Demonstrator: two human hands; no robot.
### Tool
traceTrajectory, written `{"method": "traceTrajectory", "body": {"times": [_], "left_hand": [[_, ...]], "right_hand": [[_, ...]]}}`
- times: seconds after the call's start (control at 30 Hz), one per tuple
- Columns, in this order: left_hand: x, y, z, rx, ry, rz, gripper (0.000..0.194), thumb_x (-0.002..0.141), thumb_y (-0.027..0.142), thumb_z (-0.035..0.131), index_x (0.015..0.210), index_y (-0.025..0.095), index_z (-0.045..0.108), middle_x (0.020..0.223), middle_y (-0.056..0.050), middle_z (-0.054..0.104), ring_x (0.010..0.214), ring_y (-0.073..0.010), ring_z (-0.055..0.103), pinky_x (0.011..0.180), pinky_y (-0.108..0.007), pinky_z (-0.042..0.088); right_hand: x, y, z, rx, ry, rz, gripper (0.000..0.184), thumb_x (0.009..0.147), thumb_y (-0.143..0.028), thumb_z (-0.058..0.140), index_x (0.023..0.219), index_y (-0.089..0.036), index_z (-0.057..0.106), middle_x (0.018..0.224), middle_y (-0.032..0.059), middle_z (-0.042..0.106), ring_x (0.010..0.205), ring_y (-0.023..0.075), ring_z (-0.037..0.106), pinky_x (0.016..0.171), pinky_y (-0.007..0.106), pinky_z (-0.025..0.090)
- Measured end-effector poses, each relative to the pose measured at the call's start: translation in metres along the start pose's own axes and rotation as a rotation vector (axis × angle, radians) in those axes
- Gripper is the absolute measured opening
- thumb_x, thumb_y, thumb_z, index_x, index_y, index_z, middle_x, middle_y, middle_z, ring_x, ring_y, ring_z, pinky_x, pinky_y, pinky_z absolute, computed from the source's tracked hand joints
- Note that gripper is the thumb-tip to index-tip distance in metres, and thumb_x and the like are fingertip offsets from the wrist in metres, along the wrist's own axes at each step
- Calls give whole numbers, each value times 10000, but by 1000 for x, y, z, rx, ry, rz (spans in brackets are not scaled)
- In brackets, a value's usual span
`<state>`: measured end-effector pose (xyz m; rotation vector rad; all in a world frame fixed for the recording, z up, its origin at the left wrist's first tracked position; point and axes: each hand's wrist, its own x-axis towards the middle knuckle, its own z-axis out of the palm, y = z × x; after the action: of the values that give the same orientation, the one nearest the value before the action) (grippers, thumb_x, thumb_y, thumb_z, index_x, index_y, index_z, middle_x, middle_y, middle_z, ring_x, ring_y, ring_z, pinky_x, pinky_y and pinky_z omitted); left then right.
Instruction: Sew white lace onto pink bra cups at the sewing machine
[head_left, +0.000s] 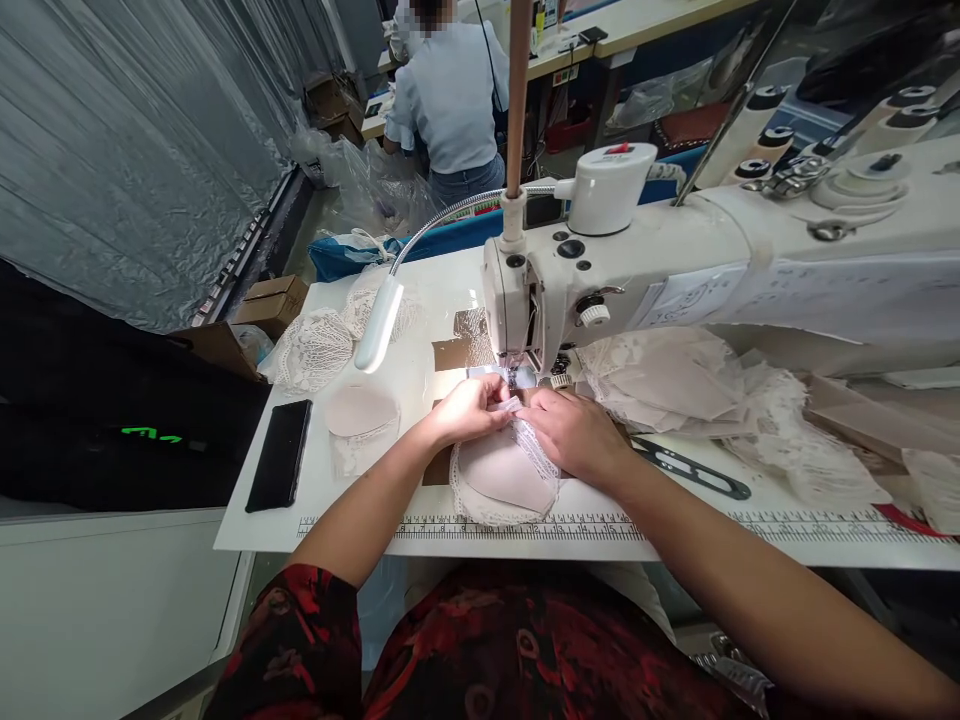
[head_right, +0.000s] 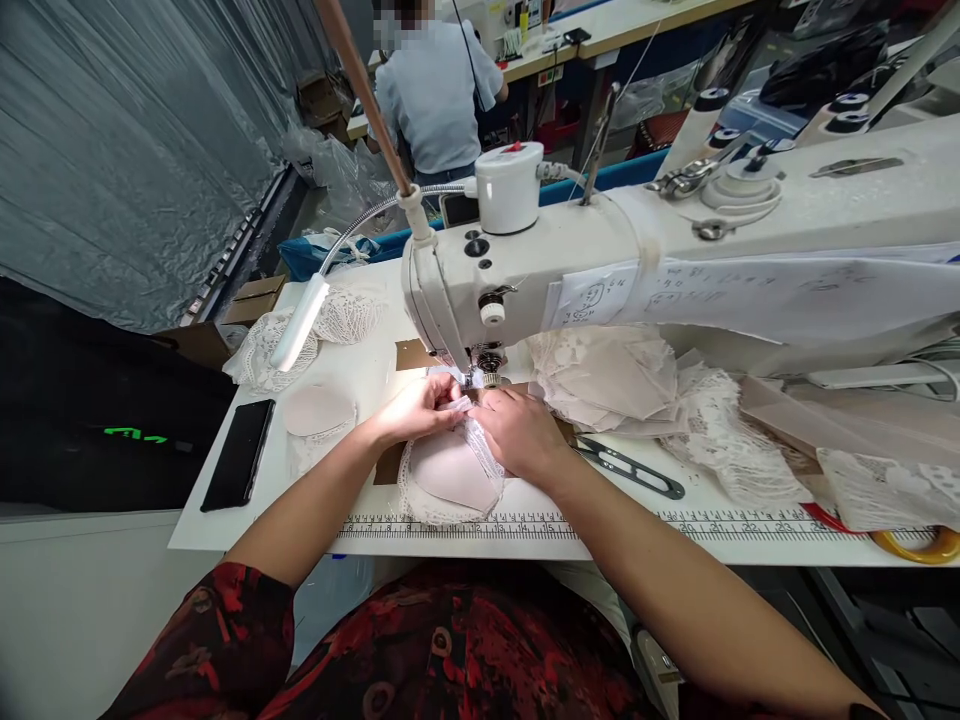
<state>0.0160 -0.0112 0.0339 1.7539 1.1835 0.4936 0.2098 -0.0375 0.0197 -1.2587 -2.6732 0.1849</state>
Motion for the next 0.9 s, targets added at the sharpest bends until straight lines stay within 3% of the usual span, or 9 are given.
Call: {"method": "traceTrajectory", "body": {"times": [0.07,0.13,0.2,0.33,0.4,0.5,0.6,0.7,0.9], "left_hand": [[1,-2,0,-82,-57,-81,215,703,217,668,886,160,571,695,35,533,596,-94,479,556,-206,395],[1,-3,-2,-155,-108,-115,199,708,267,685,824,140,584,679,22,541,598,-95,490,565,-210,406],[-1,-5,-7,-184,-68,-115,190,729,290,668,730,136,557,641,23,525,579,-90,482,551,-207,396],[-15,-7,-17,123,371,-60,96,807,243,559,757,160,548,606,35,492,552,-97,461,536,-217,387],[-26,-4,-16,309,483,59,99,845,227,513,831,163,588,718,-6,576,672,-131,546,634,-253,462],[-38,3,-4,500,316,277,202,880,240,497,1008,162,633,1036,-86,656,978,-196,603,877,-342,505],[-41,5,15,686,148,340,312,898,265,474,1132,117,618,1229,-150,609,1131,-257,564,982,-434,480],[-38,3,25,791,133,340,386,910,268,441,1182,39,593,1303,-202,554,1187,-296,523,1013,-468,461],[-31,0,20,820,90,351,424,911,290,443,1232,37,554,1328,-215,525,1231,-306,492,1036,-479,440]], "right_hand": [[0,0,1,11,2,7,273,881,-157,459,1019,-195,692,899,68,616,836,193,510,709,288,333],[0,1,1,18,6,9,278,882,-152,451,1008,-192,695,888,67,613,820,188,504,696,285,327],[0,1,2,20,7,9,281,872,-143,458,1014,-190,696,880,68,607,807,187,496,683,285,319],[0,2,2,17,4,11,277,863,-143,477,1020,-196,699,874,67,605,784,185,482,654,287,300],[0,2,2,12,10,10,277,868,-140,471,1015,-196,700,862,65,605,771,181,477,646,287,294],[-1,1,3,-6,33,6,275,885,-159,460,1015,-198,699,851,64,606,774,183,479,653,287,292],[-1,1,3,-31,48,7,267,892,-165,447,952,-189,705,835,63,608,780,186,484,667,293,291],[-1,1,3,-42,45,27,257,875,-146,446,895,-176,701,822,59,612,770,184,488,676,299,291],[2,-1,2,-33,19,84,368,851,-126,428,1138,-198,647,870,54,627,772,197,499,690,308,291]]}}
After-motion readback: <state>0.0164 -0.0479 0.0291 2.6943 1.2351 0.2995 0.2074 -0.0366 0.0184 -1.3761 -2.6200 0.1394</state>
